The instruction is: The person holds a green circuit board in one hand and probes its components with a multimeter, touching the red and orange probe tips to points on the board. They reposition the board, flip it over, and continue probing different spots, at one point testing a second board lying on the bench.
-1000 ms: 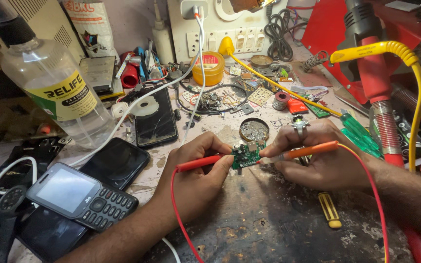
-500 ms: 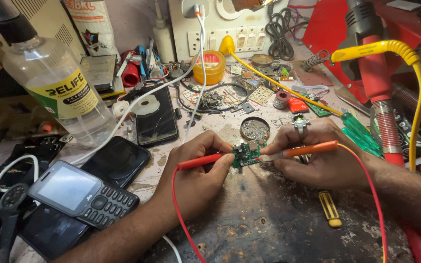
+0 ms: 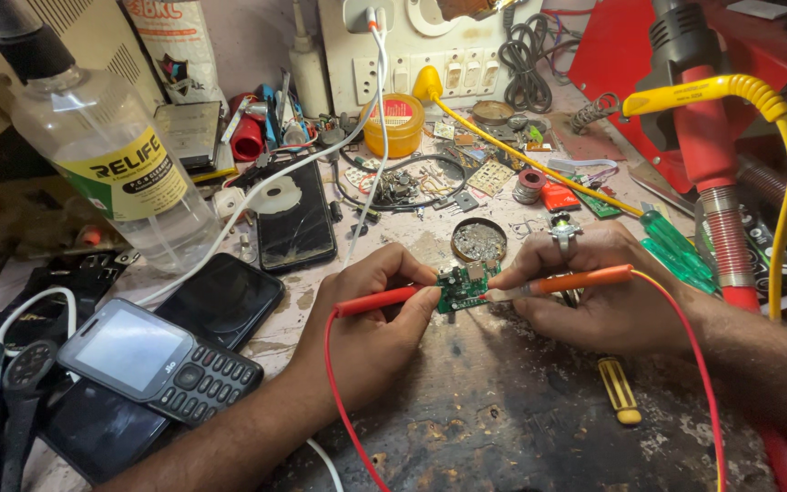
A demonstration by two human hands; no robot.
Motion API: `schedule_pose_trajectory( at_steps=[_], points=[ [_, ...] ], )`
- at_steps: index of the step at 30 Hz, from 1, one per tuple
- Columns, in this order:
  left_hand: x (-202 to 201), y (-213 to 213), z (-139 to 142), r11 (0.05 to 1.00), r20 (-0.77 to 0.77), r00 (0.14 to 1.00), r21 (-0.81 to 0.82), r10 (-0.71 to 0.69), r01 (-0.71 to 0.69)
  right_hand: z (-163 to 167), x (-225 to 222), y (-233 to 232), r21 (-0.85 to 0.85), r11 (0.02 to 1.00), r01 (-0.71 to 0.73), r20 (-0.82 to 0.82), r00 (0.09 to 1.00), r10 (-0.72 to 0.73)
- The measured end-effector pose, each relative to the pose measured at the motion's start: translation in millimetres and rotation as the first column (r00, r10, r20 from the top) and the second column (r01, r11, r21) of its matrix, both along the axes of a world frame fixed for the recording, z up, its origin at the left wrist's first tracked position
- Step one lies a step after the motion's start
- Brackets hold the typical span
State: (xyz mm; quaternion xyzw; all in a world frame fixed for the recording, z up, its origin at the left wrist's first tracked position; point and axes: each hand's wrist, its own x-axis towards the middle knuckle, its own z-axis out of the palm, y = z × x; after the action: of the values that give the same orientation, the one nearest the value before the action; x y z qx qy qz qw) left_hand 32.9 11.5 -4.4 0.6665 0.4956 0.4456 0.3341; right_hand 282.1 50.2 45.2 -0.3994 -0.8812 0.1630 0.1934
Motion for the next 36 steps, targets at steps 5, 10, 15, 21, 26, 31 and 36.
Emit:
schedule_pose_trajectory(
  at_steps=[5, 10, 15, 21, 26, 31, 36],
  points=[
    [0.8, 0.5, -0.2, 1.000, 0.032, 0.999, 0.005, -0.016, 0.016, -0.1, 0.0, -0.6, -0.009, 0.999, -0.053, -0.042, 0.998, 0.052],
    [0.8, 1.6, -0.2, 1.000, 0.031, 0.999, -0.005, -0.015, 0.015, -0.3, -0.4, 0.0, -0.006, 1.000, -0.018, -0.020, 1.000, 0.018],
    [0.1, -0.1, 0.2, 1.000, 0.008, 1.000, 0.011, -0.002, 0.002, -1.5, 2.1, 0.5, 0.012, 0.999, -0.041, -0.034, 0.999, 0.041],
    [1.1, 0.0, -0.5, 1.000, 0.016, 1.000, 0.017, -0.006, 0.006, -1.8, 5.5, 1.4, 0.037, 0.996, -0.082, -0.031, 0.996, 0.083],
    [0.6, 0.5, -1.6, 1.000, 0.020, 1.000, 0.019, -0.006, 0.006, -2.5, 2.6, 0.2, 0.032, 0.999, -0.035, -0.016, 0.999, 0.035],
    [-0.3, -0.2, -0.9, 1.000, 0.019, 1.000, -0.003, -0.012, 0.012, 0.1, -0.1, -0.9, 0.046, 0.999, -0.023, 0.010, 1.000, 0.023],
    [0.7, 0.0, 0.0, 1.000, -0.002, 1.000, -0.009, -0.001, 0.000, 0.4, 1.4, -1.0, 0.025, 0.999, -0.022, 0.005, 1.000, 0.022]
  ],
)
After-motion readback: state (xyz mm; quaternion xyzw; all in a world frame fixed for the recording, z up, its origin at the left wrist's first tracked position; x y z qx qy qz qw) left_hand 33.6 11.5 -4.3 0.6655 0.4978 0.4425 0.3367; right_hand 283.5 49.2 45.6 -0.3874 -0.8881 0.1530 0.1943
